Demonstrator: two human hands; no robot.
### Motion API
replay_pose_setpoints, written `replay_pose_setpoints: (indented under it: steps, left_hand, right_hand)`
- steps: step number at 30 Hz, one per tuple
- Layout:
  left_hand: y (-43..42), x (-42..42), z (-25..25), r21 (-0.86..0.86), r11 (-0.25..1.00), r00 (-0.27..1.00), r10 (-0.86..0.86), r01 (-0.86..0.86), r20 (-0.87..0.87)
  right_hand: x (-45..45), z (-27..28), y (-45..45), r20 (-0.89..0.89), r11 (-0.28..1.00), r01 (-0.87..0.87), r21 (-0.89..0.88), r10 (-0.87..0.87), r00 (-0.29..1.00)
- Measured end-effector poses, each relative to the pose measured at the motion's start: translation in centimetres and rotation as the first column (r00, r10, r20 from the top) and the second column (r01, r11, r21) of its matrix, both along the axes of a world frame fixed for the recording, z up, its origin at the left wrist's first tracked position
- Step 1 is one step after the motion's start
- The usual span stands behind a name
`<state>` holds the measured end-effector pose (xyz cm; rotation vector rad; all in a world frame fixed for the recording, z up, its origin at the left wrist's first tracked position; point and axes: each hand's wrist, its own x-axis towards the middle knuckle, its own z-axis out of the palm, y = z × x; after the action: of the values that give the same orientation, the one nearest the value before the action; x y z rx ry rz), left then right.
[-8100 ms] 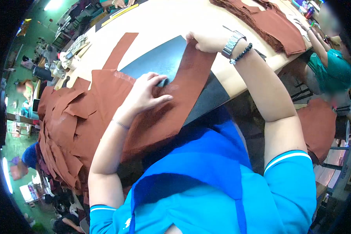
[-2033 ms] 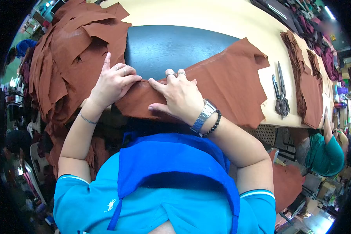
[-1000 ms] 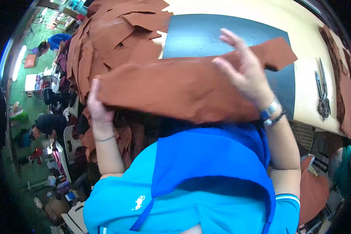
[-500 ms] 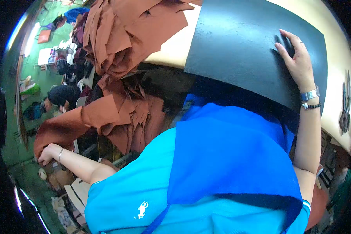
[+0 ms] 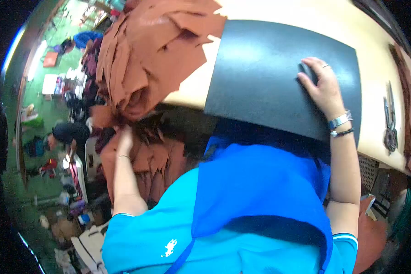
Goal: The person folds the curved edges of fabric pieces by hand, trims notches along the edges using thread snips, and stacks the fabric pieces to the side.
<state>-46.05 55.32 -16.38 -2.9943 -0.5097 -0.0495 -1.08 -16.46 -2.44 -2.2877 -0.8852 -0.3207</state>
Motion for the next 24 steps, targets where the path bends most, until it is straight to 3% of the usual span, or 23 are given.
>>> replay_pose_setpoints:
  steps: [1, 2, 3, 4, 5, 6, 7, 9, 11, 13, 15, 17, 19, 24]
  left_hand:
    - [-0.3, -0.7, -6.5, -0.274, 0.940, 0.971, 0.155, -0.201, -0.182]
    - [-3.5, -0.2, -7.5, -0.258, 0.910, 0.940, 0.279, -0.324, -0.196]
    - [-7.2, 0.9, -6.1, -0.241, 0.881, 0.910, 0.415, -0.408, -0.024]
    - [-9.5, 2.4, -4.9, -0.339, 0.819, 0.826, 0.538, -0.464, 0.169]
    - [-10.7, 4.2, -3.4, -0.509, 0.733, 0.665, 0.656, -0.451, 0.356]
    - [-10.8, 6.0, -2.0, -0.741, 0.607, 0.426, 0.774, -0.286, 0.469]
    - [-10.8, 7.7, -0.6, -0.843, 0.538, 0.131, 0.837, -0.012, 0.532]
    - [-12.2, 11.5, 6.2, -0.747, 0.652, -0.059, 0.757, 0.128, 0.651]
    - [-12.6, 15.9, 12.5, -0.583, 0.804, -0.212, 0.594, 0.116, 0.776]
    - [-13.7, 21.8, 19.6, -0.143, 0.989, 0.095, 0.147, -0.049, 0.985]
    - [-14.2, 25.9, 23.2, 0.058, 0.996, 0.435, -0.024, -0.064, 0.900]
    - [-15.0, 30.1, 25.6, 0.141, 0.983, 0.701, -0.018, -0.118, 0.713]
    - [-15.6, 33.5, 25.6, 0.106, 0.929, 0.757, 0.218, -0.354, 0.617]
    - [-10.0, 37.3, 24.4, -0.096, 0.814, 0.766, 0.573, -0.573, 0.291]
  right_hand:
    - [0.0, 0.0, 0.0, 0.006, 1.000, 0.000, -0.006, 0.000, 1.000]
    - [0.0, -0.1, 0.0, 0.002, 1.000, -0.005, 0.007, 0.005, 1.000]
    - [0.1, -0.2, -0.1, 0.002, 1.000, -0.011, 0.018, 0.011, 1.000]
    - [0.0, 0.0, -0.1, -0.009, 1.000, -0.019, 0.024, 0.019, 1.000]
    - [-0.1, 0.2, -0.1, -0.024, 1.000, -0.012, 0.012, 0.012, 1.000]
    - [-0.2, 0.5, 0.0, -0.026, 1.000, -0.007, 0.026, 0.008, 1.000]
    - [-0.3, 0.7, 0.1, -0.033, 0.999, -0.014, 0.039, 0.015, 0.999]
    - [-0.6, 1.0, 0.2, -0.049, 0.999, 0.006, 0.045, -0.004, 0.999]
    - [-1.1, 1.2, 0.2, -0.079, 0.999, 0.024, 0.038, -0.021, 0.997]
    - [-0.7, 1.1, 0.3, -0.075, 0.998, 0.024, 0.051, -0.020, 0.997]
    - [-0.7, 1.2, 0.3, -0.071, 0.999, 0.019, 0.043, -0.016, 0.997]
    - [-0.7, 1.0, 0.2, -0.060, 0.999, 0.013, 0.045, -0.010, 0.998]
    - [-0.7, 1.0, 0.2, -0.062, 0.999, 0.017, 0.045, -0.015, 0.998]
    - [-0.7, 1.1, 0.2, -0.081, 0.998, 0.022, 0.051, -0.018, 0.997]
